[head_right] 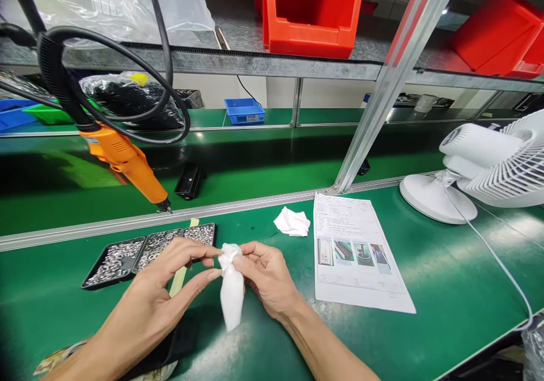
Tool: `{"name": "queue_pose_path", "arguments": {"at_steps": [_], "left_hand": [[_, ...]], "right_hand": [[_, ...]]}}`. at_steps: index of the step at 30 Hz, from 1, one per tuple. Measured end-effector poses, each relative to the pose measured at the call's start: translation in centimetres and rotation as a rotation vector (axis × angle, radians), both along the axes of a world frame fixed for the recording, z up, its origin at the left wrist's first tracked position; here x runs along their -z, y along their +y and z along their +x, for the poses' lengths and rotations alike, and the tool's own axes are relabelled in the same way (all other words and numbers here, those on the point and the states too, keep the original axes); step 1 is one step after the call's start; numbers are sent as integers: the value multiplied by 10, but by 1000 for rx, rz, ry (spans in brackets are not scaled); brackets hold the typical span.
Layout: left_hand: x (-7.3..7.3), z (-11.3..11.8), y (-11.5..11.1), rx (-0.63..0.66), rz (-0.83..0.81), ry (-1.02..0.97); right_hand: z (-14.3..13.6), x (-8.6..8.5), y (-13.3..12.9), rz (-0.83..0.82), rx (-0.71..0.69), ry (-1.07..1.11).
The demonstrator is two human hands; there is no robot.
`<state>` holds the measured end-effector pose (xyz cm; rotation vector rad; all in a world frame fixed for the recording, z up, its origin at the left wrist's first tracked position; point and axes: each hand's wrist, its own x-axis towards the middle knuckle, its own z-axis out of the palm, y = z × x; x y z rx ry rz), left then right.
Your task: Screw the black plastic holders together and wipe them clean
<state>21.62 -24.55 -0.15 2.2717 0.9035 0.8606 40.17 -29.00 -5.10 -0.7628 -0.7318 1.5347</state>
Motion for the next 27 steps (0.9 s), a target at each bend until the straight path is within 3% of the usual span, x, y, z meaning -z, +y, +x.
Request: {"name": "queue_pose_path", "arguments": {"at_steps": [10,18,24,27], "left_hand": [[4,5,-4,5,-64,-28],[-10,5,-2,52,41,-52],[-12,2,-1,21,-203,-29],[-5,2,-2,-25,-84,20]], "right_hand": [[-9,3,-3,-29,-127,134],[-2,3,-3,-72,-200,151],[-4,4,-1,-73,-178,155],[-5,4,-3,-63,-167,135]]}}
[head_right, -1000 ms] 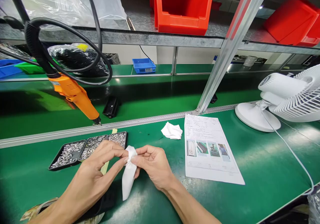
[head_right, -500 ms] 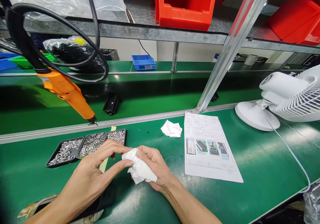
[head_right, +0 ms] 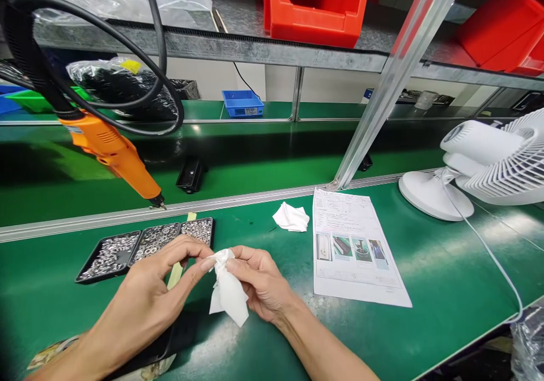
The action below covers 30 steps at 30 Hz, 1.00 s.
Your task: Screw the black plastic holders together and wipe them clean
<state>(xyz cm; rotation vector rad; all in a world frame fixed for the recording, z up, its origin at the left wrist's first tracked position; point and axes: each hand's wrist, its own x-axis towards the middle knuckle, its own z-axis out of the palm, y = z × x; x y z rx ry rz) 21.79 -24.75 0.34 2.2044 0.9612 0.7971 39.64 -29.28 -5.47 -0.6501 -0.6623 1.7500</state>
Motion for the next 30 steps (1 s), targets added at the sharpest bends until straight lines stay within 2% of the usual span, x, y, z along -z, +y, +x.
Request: {"name": "queue_pose_path", "arguments": {"at_steps": [3,4,6,8,10,12,16,22,24,27,30], "left_hand": [[5,1,1,37,153,43],[5,1,2,52,125,56],[3,0,5,57,-46,64],[1,-3,8,13,-237,44],[1,-7,9,-54,-352,22],[3,-9,10,-81,-387,8],[5,-7,9,-12,-438,-46],[2,-2,8,27,-520,-79],[2,-1,9,35,-511,-46],[4,-2,15,31,-402,100],[6,-2,24,54,-209,266]], "right_hand": [[0,-2,-2,20,19,-27],[0,-3,-2,26,23,-31],[1,-3,-2,35,28,-29],[1,-2,0,44,44,-20],[1,-1,1,52,64,-6],[0,0,2,57,69,10],[-2,-1,0,40,34,6],[-5,0,1,51,23,-164],[-5,2,2,71,22,-256],[-1,7,6,96,52,-457],[8,16,10,123,187,-756]]}}
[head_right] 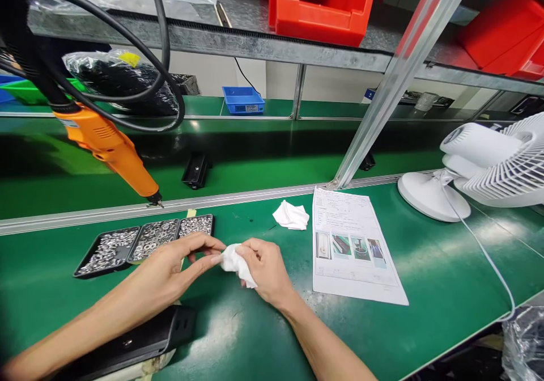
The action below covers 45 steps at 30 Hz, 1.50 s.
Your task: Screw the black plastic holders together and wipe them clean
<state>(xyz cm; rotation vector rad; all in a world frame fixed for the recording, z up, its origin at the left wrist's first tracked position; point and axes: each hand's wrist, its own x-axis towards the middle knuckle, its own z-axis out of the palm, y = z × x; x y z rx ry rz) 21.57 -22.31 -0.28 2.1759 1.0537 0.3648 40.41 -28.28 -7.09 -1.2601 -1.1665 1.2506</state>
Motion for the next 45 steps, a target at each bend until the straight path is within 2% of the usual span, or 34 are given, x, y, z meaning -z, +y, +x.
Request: {"name": "queue_pose_path", "arguments": {"at_steps": [2,4,9,15,23,28,32,34,41,45], "left_hand": [[2,0,5,32,85,34],[5,0,8,36,108,47],[13,-1,8,38,112,31],[19,-3,10,13,93,-6],[21,-4,12,50,80,50],[24,-5,13,51,94,61],[26,-6,16,80,105,83],[26,-6,16,103,98,97],[26,-7,17,113,111,143],[23,-11,16,68,115,131]], "right_hand": [[7,6,2,49,94,-213],[13,10,3,82,130,-388],[22,3,2,108,83,-595],[32,-7,7,83,44,-558],[39,2,12,14,38,-353],[48,8,16,7,133,-343],[57,1,14,53,238,-441],[60,-5,11,69,206,-501],[50,-30,-1,75,-79,-578],[42,-36,-5,151,-111,-625]]}}
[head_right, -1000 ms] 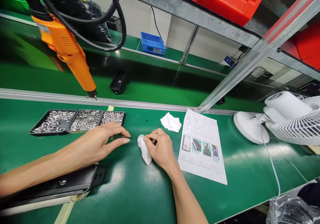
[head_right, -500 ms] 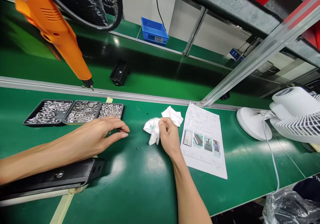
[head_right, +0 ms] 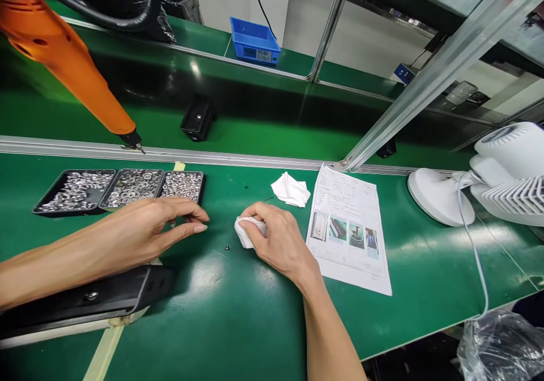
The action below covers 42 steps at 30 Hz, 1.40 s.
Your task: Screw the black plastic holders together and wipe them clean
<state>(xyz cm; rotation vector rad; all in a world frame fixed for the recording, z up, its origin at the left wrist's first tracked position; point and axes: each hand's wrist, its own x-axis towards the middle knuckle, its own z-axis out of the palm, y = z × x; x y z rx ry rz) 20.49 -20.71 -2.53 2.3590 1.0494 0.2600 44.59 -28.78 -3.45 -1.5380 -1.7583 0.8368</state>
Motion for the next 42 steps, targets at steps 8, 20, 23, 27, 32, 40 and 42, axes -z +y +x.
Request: {"name": "queue_pose_path", "arguments": {"at_steps": [8,20,23,27,32,40,42], "left_hand": [[-6,-11,-10,-25,31,-80],[-8,-15,-20,-26,-34,-124],[-6,-15,-20,-24,-37,-123],[-10,-24,-13,-46,-19,-141],[-21,-55,-9,-173,-59,-152],[-2,-91,-1,-184,-153,-192],[3,-88,9,-60,-130,-152]], "right_hand": [[-27,26,-6,-12,-253,-324],[-29,34,1,-94,-87,-14],[-23,38,5,-113,-41,39],[-27,37,3,-92,-36,51],[-43,38,1,-1,-55,48],[-68,52,3,101,-155,62],[-71,53,7,94,-126,67]]}}
